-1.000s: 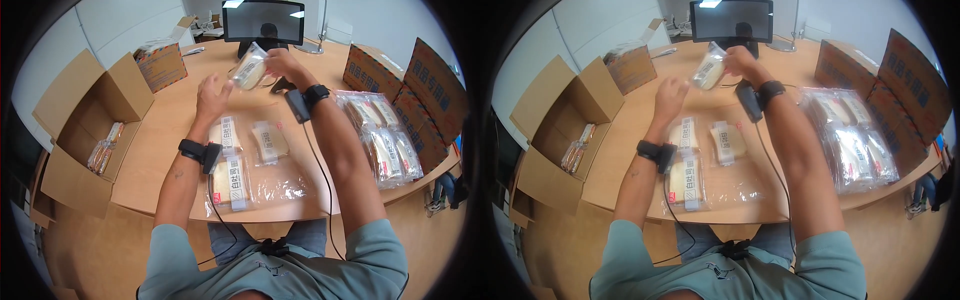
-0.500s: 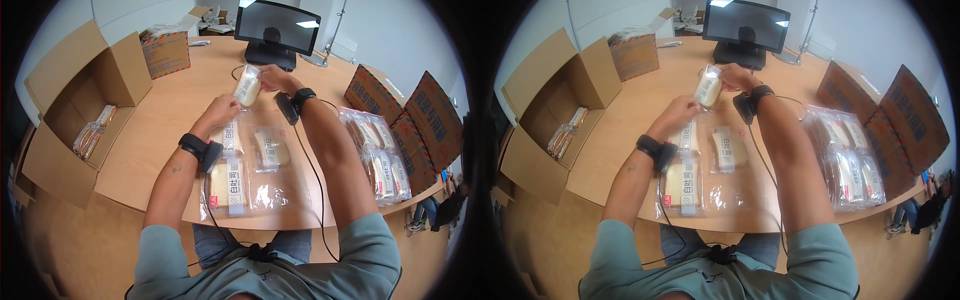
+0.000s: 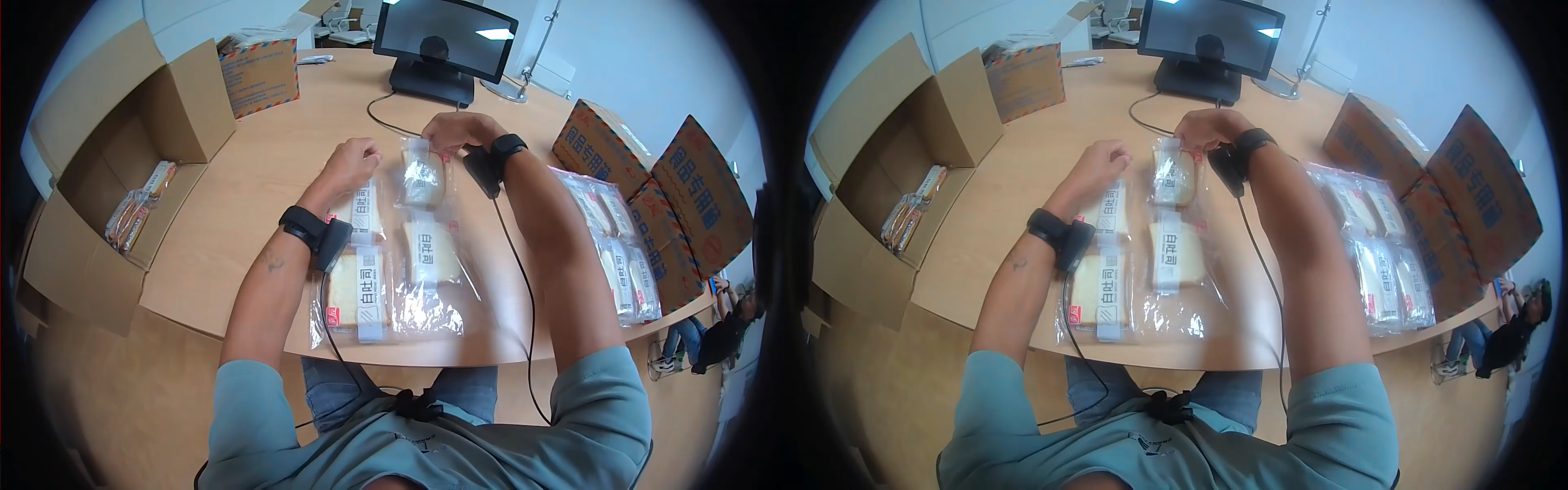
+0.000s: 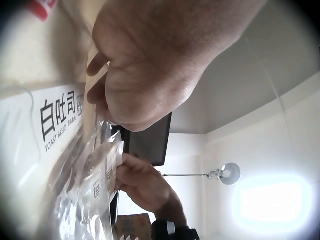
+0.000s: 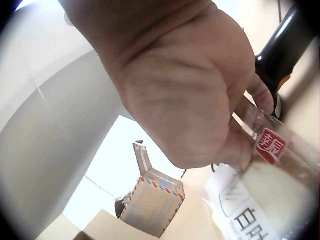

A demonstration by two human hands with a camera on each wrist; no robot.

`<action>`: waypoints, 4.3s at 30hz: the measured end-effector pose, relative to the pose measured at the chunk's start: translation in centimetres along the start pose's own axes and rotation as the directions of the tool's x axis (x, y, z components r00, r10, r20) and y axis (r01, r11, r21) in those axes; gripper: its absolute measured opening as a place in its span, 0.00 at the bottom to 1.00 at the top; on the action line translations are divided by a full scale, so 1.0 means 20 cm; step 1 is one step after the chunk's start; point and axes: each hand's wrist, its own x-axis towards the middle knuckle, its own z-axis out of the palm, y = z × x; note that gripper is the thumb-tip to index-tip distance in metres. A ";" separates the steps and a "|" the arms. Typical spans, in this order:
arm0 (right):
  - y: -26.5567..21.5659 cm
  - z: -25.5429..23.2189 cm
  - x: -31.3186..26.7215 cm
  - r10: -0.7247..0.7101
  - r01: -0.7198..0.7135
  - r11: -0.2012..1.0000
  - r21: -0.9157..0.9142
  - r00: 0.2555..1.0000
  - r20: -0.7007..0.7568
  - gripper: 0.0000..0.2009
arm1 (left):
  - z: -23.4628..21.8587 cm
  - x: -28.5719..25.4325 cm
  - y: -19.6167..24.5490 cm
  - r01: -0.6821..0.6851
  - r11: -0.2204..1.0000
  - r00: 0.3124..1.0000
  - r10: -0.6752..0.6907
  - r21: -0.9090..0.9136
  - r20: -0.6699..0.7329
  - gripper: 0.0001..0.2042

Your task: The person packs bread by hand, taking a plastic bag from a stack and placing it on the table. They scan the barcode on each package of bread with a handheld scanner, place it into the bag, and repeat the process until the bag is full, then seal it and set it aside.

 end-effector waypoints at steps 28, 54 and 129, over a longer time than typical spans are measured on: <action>-0.03 0.38 -0.01 -0.195 0.146 0.977 -0.157 0.911 -0.364 0.09 | 0.00 -0.05 0.03 0.035 0.986 0.994 -0.052 0.162 0.098 0.11; 0.05 0.35 0.15 -0.499 0.466 0.866 -0.180 0.826 -0.261 0.05 | 0.07 -0.71 0.61 -0.534 0.821 0.693 0.287 0.202 0.661 0.33; 0.25 0.48 -0.14 0.214 0.169 0.786 0.595 0.829 -0.517 0.08 | -0.30 -0.11 -0.07 0.467 0.730 0.864 -0.496 -0.499 0.083 0.02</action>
